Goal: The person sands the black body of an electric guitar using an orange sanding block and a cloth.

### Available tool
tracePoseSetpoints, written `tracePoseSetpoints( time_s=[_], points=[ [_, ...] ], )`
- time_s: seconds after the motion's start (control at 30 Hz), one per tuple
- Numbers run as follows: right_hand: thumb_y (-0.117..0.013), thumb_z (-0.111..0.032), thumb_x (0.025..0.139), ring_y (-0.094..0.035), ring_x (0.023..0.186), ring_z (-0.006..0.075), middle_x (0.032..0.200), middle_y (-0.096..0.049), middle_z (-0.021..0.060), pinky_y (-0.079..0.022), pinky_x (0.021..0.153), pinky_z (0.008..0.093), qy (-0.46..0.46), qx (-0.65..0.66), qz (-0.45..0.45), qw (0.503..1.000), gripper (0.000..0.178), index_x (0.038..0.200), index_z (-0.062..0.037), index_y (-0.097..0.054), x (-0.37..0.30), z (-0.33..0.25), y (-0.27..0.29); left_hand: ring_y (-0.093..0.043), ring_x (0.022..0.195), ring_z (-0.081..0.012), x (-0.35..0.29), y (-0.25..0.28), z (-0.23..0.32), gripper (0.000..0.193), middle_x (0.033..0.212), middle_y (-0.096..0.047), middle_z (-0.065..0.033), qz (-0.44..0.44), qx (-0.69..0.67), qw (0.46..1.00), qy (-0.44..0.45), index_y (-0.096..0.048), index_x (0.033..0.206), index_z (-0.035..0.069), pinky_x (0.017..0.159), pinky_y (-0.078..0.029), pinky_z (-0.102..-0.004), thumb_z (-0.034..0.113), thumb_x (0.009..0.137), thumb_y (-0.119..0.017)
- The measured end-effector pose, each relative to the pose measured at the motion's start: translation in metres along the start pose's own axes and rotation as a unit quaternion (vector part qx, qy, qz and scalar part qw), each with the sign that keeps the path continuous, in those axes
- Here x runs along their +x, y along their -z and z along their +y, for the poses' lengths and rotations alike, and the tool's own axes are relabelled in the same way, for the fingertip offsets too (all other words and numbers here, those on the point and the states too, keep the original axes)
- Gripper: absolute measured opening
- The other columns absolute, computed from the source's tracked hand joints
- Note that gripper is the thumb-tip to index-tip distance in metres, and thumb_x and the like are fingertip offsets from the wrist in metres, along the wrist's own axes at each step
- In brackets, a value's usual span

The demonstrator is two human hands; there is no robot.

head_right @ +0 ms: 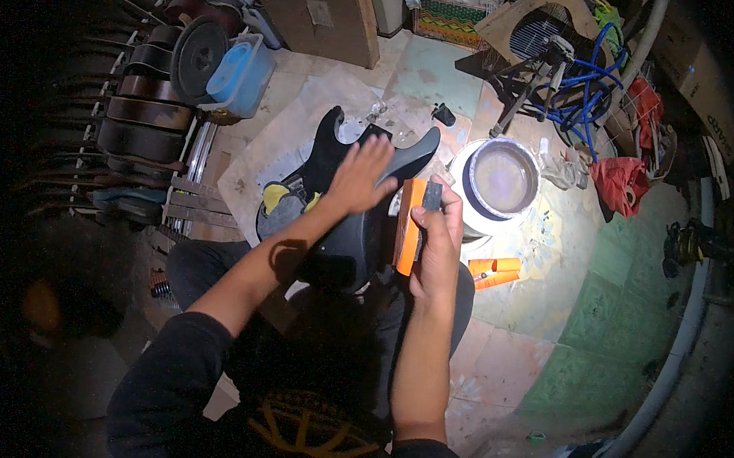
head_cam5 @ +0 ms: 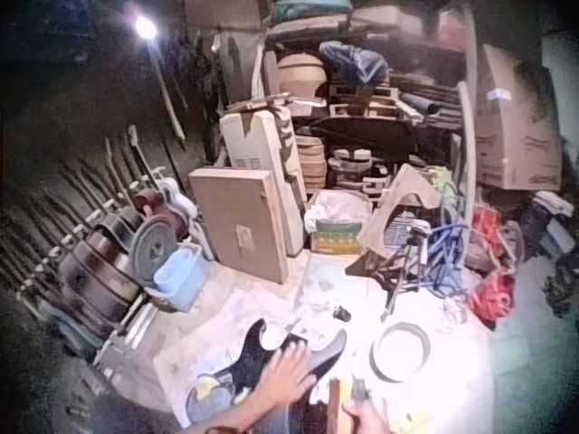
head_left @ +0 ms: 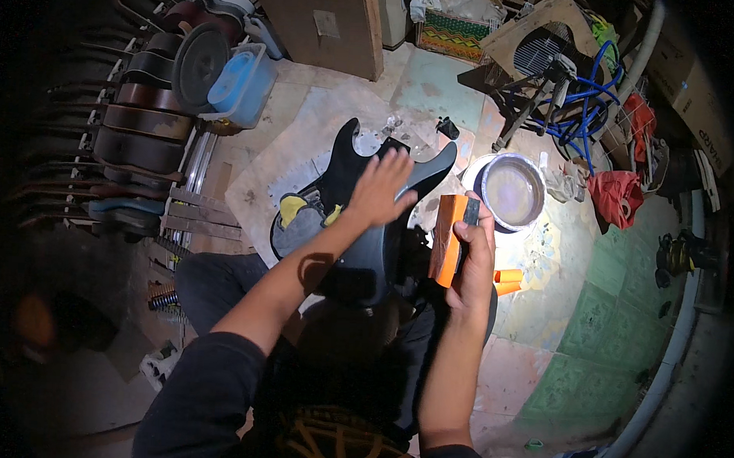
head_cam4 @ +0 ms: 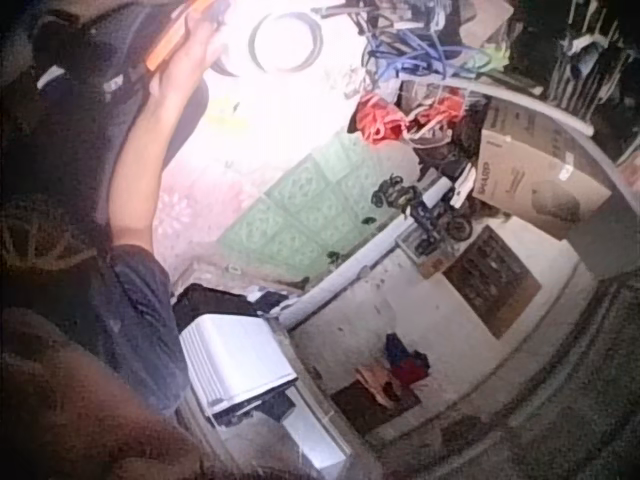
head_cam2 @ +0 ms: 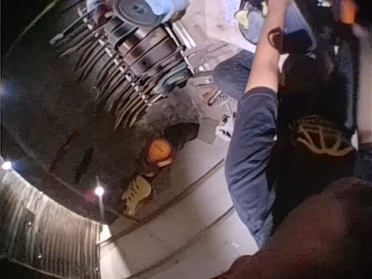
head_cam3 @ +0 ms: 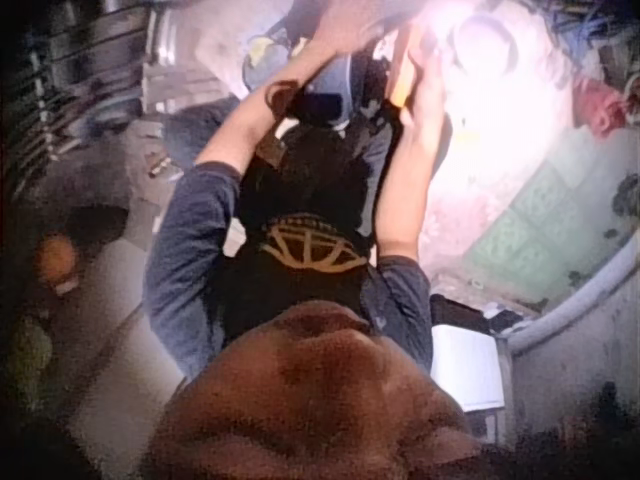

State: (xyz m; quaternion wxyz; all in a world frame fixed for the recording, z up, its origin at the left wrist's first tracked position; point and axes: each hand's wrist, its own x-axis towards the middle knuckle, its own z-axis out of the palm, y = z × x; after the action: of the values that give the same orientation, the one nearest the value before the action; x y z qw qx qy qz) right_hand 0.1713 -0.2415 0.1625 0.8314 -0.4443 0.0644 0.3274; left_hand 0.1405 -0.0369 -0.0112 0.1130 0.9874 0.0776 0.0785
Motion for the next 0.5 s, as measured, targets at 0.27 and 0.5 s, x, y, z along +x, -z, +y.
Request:
tracePoseSetpoints(
  time_s=[0.27,0.5],
  points=[
    [-0.06,-0.015,0.086,-0.059,0.107,0.022,0.121,-0.057,0.0118,-0.051,0.092,0.0348,0.01,-0.042,0.007,0.999,0.06,0.143,-0.0059,-0.044,0.004,-0.009,0.015,-0.029,0.152,-0.0357,-0.028,0.001,0.049,0.075,0.162,-0.035,-0.0202,-0.004,0.021,1.0,-0.005,-0.037,0.154,-0.003,0.123,-0.021,-0.054,0.047,0.099,-0.051],
    [-0.059,-0.014,0.085,-0.059,0.109,0.0238,0.119,-0.057,0.013,-0.051,0.093,0.035,0.008,0.008,-0.002,1.0,0.061,0.144,-0.0057,-0.043,-0.002,-0.012,0.013,-0.041,0.147,-0.0254,-0.166,-0.042,0.058,0.063,0.158,-0.044,-0.0138,0.017,0.179,0.974,-0.138,-0.047,0.148,0.006,0.119,-0.025,-0.0494,0.043,0.098,-0.048]
  ],
)
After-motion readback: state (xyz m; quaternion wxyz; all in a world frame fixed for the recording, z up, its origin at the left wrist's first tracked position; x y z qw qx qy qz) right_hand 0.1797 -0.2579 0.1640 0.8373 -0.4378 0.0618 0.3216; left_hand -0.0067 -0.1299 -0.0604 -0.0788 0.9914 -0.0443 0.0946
